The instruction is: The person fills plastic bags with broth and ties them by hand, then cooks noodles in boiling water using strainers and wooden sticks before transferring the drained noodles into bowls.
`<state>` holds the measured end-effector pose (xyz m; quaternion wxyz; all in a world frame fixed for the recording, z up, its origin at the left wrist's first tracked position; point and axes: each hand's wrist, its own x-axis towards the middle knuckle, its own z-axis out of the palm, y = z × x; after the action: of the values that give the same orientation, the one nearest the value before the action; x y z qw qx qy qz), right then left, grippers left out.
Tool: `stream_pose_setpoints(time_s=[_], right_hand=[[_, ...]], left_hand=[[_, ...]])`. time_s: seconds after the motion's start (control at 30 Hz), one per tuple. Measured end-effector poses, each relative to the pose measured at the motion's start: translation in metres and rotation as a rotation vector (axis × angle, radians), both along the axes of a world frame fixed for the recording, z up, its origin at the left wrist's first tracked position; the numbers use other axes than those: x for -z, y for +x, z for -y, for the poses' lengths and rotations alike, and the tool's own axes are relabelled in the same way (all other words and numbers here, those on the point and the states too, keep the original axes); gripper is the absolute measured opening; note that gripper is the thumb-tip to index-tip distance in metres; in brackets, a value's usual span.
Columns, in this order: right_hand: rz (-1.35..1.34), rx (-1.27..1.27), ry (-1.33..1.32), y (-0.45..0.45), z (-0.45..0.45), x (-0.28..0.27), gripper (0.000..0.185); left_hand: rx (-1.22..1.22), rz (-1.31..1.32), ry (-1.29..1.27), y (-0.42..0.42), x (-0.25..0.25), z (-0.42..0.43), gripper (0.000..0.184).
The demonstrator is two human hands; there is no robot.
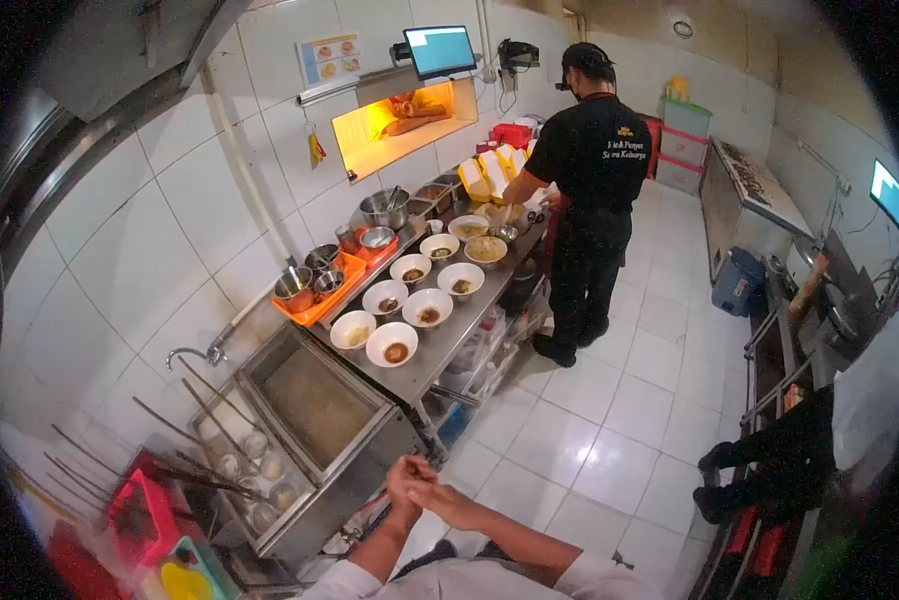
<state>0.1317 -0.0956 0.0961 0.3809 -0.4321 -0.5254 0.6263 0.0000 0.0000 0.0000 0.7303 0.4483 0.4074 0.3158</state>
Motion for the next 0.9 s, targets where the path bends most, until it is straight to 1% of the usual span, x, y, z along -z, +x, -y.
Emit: stream_pose_setpoints(time_s=[0.07,0.1,0.17,0.2,0.23,0.3,0.33,0.37,0.43,0.47,0.5,0.53,0.57,0.63,0.67,0.7,0.73,0.77,0.8,0.83,0.87,0.9], right_hand=[[-0.086,-0.086,0.184,-0.004,-0.006,-0.010,0.047],[-0.061,-0.083,0.095,-0.019,0.015,-0.012,0.047],[0.063,0.002,0.507,-0.052,-0.010,-0.012,0.040],[0.102,0.057,0.593,-0.068,-0.028,-0.003,0.038],[0.098,0.066,0.587,-0.069,-0.034,0.003,0.038],[0.602,0.152,1.066,-0.060,-0.045,0.013,0.039],[0.481,0.223,1.093,-0.057,-0.053,0.019,0.043],[0.492,0.226,1.088,-0.051,-0.056,0.027,0.043],[0.911,0.399,1.023,-0.040,-0.058,0.026,0.045],[0.957,0.470,1.039,-0.036,-0.059,0.026,0.040],[0.963,0.465,1.018,-0.030,-0.057,0.031,0.040],[0.881,0.542,0.872,-0.023,-0.053,0.041,0.031],[0.797,0.620,0.727,-0.014,-0.049,0.054,0.024],[1.021,0.730,0.702,0.023,-0.030,0.153,0.007],[0.626,1.063,0.473,0.023,-0.012,0.149,0.012],[0.660,1.127,0.241,0.040,0.019,0.169,0.023],[0.825,1.146,-0.006,0.064,0.063,0.228,0.027],[0.702,1.174,-0.294,0.067,0.114,0.244,0.031],[1.198,0.858,-0.332,0.076,0.194,0.325,0.030],[1.683,0.538,-0.293,0.083,0.266,0.392,0.031],[1.211,0.899,-0.573,0.063,0.322,0.400,0.025],[0.673,1.189,-0.813,0.043,0.379,0.406,0.021]], left_hand=[[-0.057,0.416,-0.240,-0.004,0.013,-0.013,0.075],[-0.070,0.442,-0.328,-0.008,0.023,0.023,0.075],[0.093,0.677,-0.380,-0.014,-0.011,0.012,0.075],[0.183,0.837,-0.464,-0.019,-0.039,0.004,0.081],[0.187,0.830,-0.472,-0.027,-0.057,0.004,0.081],[0.142,0.865,-0.516,-0.037,-0.090,0.006,0.081],[0.124,0.889,-0.535,-0.038,-0.103,0.004,0.082],[0.103,0.911,-0.557,-0.041,-0.110,0.002,0.082],[0.081,0.929,-0.596,-0.049,-0.102,-0.003,0.083],[0.185,0.943,-0.633,-0.054,-0.088,-0.007,0.084],[0.287,0.957,-0.671,-0.060,-0.078,-0.007,0.085],[0.300,0.650,-0.562,-0.065,-0.082,-0.005,0.078],[0.301,0.647,-0.585,-0.067,-0.086,-0.002,0.078],[0.397,0.559,-0.491,-0.070,-0.092,-0.005,0.070],[0.293,0.630,-0.618,-0.071,-0.088,-0.005,0.053],[0.303,0.627,-0.619,-0.072,-0.073,-0.009,0.053],[0.251,0.602,-0.555,-0.070,-0.050,-0.011,0.039],[0.197,0.579,-0.489,-0.068,-0.036,-0.012,0.025],[0.200,0.586,-0.487,-0.065,-0.034,-0.012,0.025],[0.198,0.560,-0.485,-0.062,-0.034,-0.012,0.013],[0.193,0.531,-0.483,-0.058,-0.035,-0.015,0.003],[0.189,0.532,-0.481,-0.052,-0.034,-0.019,0.003]])
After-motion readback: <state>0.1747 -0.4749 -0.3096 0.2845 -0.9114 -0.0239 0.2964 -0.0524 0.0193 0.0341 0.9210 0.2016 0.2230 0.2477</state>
